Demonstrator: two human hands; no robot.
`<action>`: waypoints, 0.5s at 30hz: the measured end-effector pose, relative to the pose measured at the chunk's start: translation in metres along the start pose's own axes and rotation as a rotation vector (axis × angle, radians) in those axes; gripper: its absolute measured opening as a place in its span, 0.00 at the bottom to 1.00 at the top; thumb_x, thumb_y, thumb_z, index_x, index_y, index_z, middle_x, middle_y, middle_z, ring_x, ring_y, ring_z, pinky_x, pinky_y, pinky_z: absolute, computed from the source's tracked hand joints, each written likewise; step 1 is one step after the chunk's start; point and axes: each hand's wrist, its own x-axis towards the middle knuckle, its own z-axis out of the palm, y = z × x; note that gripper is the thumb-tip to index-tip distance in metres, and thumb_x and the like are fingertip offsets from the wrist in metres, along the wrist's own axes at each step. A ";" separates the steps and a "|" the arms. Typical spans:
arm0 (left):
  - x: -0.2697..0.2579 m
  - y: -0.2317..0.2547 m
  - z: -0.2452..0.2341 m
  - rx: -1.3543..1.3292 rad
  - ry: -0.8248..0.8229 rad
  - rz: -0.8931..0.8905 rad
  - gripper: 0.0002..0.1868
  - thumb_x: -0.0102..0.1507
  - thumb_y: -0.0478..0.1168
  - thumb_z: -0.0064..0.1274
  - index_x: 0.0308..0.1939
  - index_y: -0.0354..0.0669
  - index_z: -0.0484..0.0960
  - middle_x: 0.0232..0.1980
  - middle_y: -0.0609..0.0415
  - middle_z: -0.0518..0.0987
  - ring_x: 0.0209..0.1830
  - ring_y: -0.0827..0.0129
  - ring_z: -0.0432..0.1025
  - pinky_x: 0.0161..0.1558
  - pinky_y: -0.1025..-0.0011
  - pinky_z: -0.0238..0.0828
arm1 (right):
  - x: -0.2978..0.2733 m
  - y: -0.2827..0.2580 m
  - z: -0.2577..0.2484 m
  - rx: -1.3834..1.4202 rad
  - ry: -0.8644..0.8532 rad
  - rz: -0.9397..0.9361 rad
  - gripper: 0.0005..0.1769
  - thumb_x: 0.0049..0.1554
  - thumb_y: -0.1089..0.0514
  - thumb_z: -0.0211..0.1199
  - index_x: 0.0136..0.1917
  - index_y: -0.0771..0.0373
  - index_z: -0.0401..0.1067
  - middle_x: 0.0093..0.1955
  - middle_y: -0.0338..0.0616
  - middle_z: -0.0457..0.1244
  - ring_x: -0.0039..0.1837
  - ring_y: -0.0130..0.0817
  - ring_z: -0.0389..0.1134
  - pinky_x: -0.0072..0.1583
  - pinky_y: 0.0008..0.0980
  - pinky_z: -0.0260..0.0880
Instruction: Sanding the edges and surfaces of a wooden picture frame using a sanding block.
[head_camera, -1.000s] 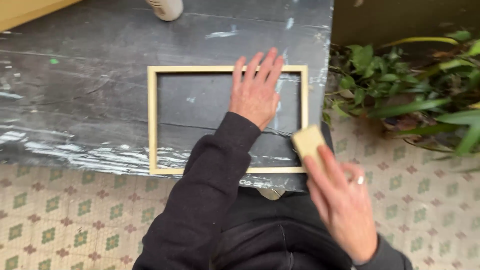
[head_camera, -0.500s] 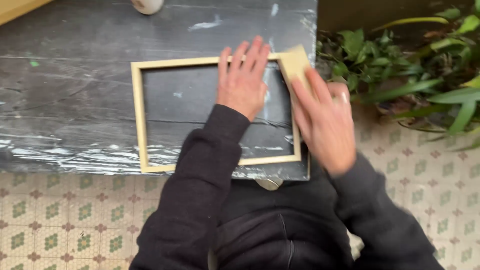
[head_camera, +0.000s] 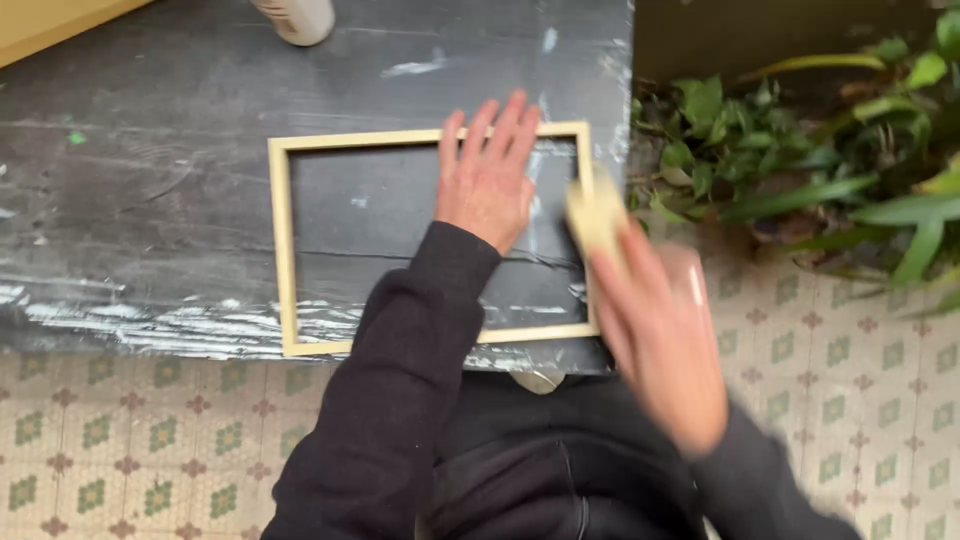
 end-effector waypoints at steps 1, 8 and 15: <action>0.002 0.000 0.001 0.008 0.007 -0.015 0.40 0.59 0.41 0.57 0.75 0.42 0.64 0.79 0.51 0.61 0.76 0.56 0.56 0.77 0.48 0.45 | -0.010 -0.002 -0.002 0.004 -0.003 -0.018 0.25 0.58 0.62 0.63 0.69 0.61 0.70 0.76 0.59 0.58 0.65 0.60 0.61 0.63 0.49 0.64; -0.003 0.007 0.006 -0.025 -0.004 0.037 0.39 0.60 0.41 0.57 0.75 0.42 0.64 0.79 0.50 0.59 0.77 0.55 0.54 0.77 0.47 0.43 | 0.045 0.015 0.004 -0.038 0.032 -0.018 0.26 0.59 0.64 0.65 0.70 0.63 0.69 0.75 0.58 0.59 0.64 0.59 0.61 0.63 0.50 0.64; -0.005 -0.001 0.000 -0.094 0.011 -0.002 0.39 0.59 0.42 0.57 0.75 0.42 0.64 0.79 0.51 0.59 0.77 0.56 0.55 0.78 0.46 0.44 | -0.039 -0.003 -0.004 0.016 -0.065 0.002 0.28 0.51 0.62 0.66 0.66 0.61 0.72 0.72 0.56 0.60 0.61 0.57 0.62 0.63 0.50 0.64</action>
